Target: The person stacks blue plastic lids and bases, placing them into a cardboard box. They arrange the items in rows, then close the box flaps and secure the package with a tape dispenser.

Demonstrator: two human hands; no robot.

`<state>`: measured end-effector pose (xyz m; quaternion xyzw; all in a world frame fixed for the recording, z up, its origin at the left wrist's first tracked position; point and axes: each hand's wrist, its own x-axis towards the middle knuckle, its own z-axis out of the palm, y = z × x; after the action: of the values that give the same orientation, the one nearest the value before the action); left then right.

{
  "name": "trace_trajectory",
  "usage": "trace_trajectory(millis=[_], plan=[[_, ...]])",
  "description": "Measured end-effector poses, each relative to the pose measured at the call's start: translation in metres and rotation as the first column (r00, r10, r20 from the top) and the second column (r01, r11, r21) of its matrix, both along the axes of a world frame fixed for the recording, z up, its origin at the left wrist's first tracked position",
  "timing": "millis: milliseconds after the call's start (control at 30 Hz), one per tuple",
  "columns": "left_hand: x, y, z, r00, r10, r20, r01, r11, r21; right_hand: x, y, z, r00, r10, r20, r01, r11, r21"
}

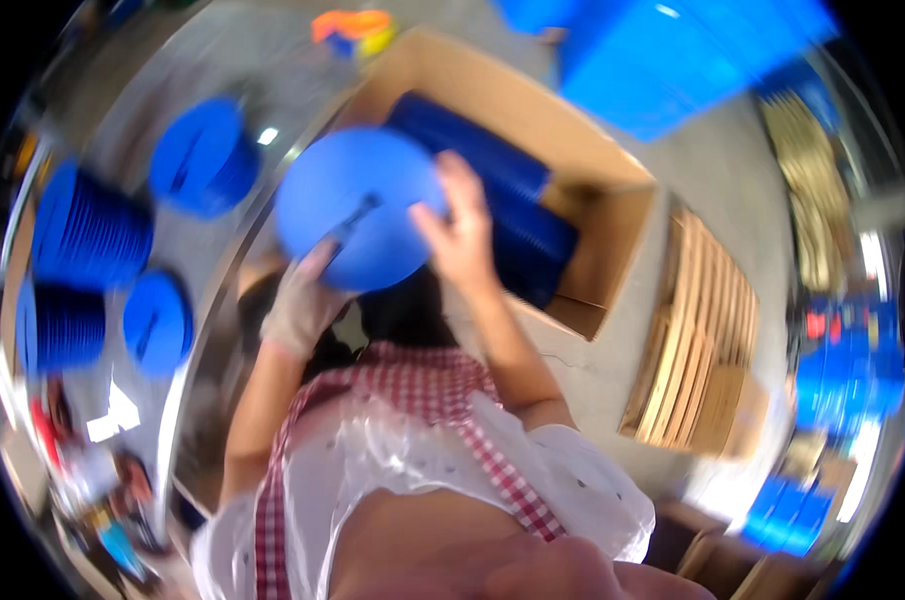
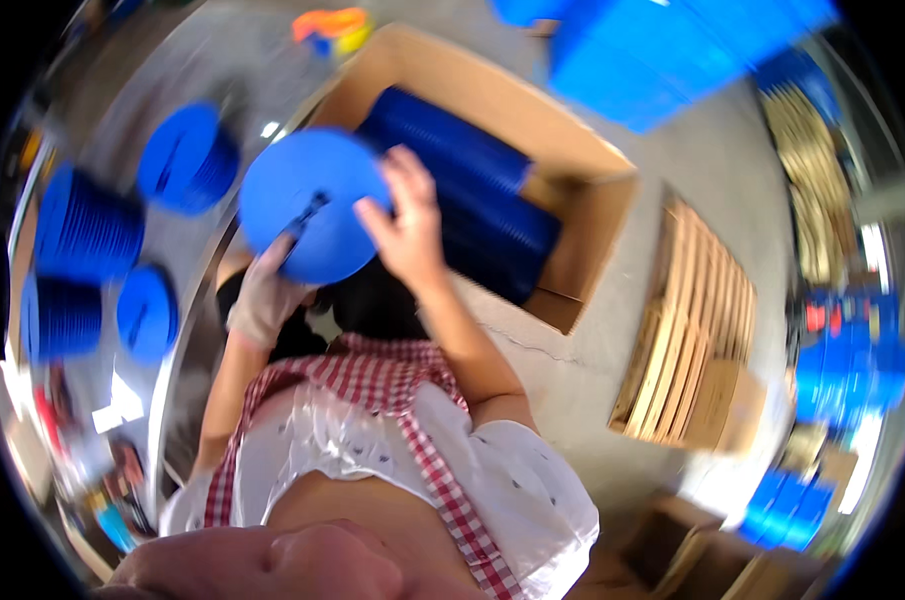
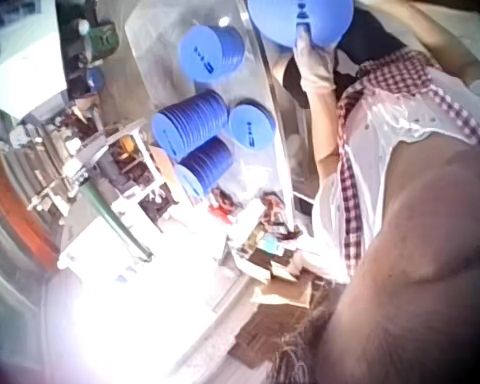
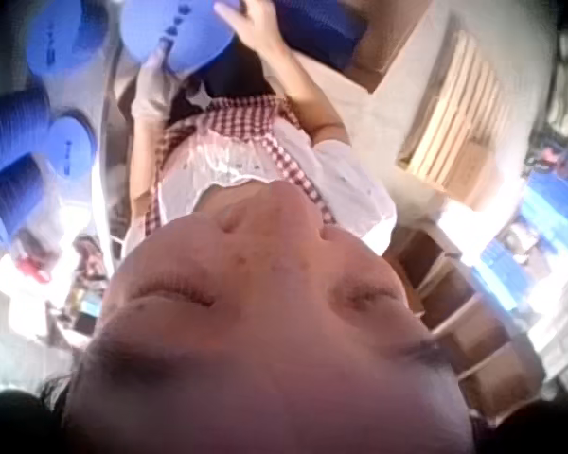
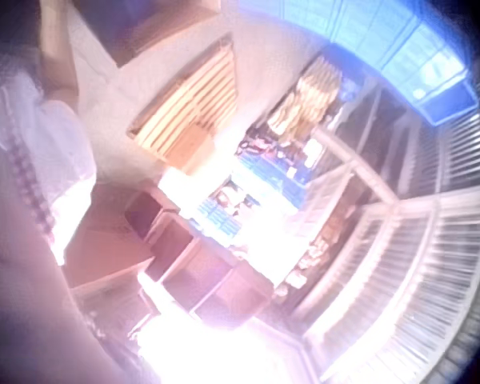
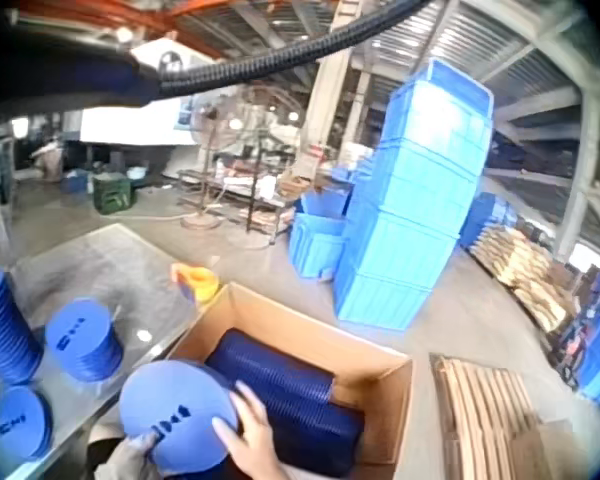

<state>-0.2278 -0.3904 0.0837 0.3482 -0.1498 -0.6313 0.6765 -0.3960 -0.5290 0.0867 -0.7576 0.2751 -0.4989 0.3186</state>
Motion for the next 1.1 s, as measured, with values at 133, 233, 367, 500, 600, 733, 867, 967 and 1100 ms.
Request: trace_trajectory(millis=[133,233,367,500,600,733,867,967,1100], plan=[[0.006,0.001,0.007,0.976,0.144,-0.164,-0.147,0.989,-0.007,0.004,0.005,0.008,0.997,0.079,0.003,-0.079,0.990,0.114],[0.014,0.010,0.010,0.966,0.207,-0.158,-0.215,0.976,-0.035,0.020,0.010,0.008,0.986,0.160,0.048,-0.165,0.978,0.125],[0.025,0.018,0.005,0.947,0.261,-0.186,-0.280,0.957,-0.079,0.032,0.019,0.014,0.969,0.240,0.048,-0.245,0.962,0.123],[0.038,0.031,0.011,0.933,0.327,-0.151,-0.342,0.935,-0.092,0.046,0.031,0.018,0.946,0.322,0.045,-0.325,0.940,0.100],[0.046,0.043,0.007,0.929,0.350,-0.123,-0.366,0.920,-0.139,0.046,0.066,0.039,0.883,0.457,0.104,-0.458,0.889,-0.018],[0.054,0.067,-0.014,0.945,0.252,-0.209,-0.319,0.855,-0.410,0.042,0.082,0.069,0.648,0.748,-0.146,-0.753,0.600,-0.268],[0.048,0.082,-0.019,0.959,0.189,-0.210,-0.274,0.799,-0.534,0.041,0.047,0.043,0.909,0.377,0.175,-0.393,0.917,0.065],[0.042,0.082,-0.019,0.968,0.158,-0.195,-0.243,0.788,-0.566,0.037,0.035,0.033,0.960,0.273,-0.060,-0.275,0.961,-0.035],[0.040,0.082,-0.020,0.974,0.131,-0.185,-0.217,0.779,-0.588,0.037,0.057,0.040,0.958,0.285,-0.039,-0.288,0.944,-0.159]])
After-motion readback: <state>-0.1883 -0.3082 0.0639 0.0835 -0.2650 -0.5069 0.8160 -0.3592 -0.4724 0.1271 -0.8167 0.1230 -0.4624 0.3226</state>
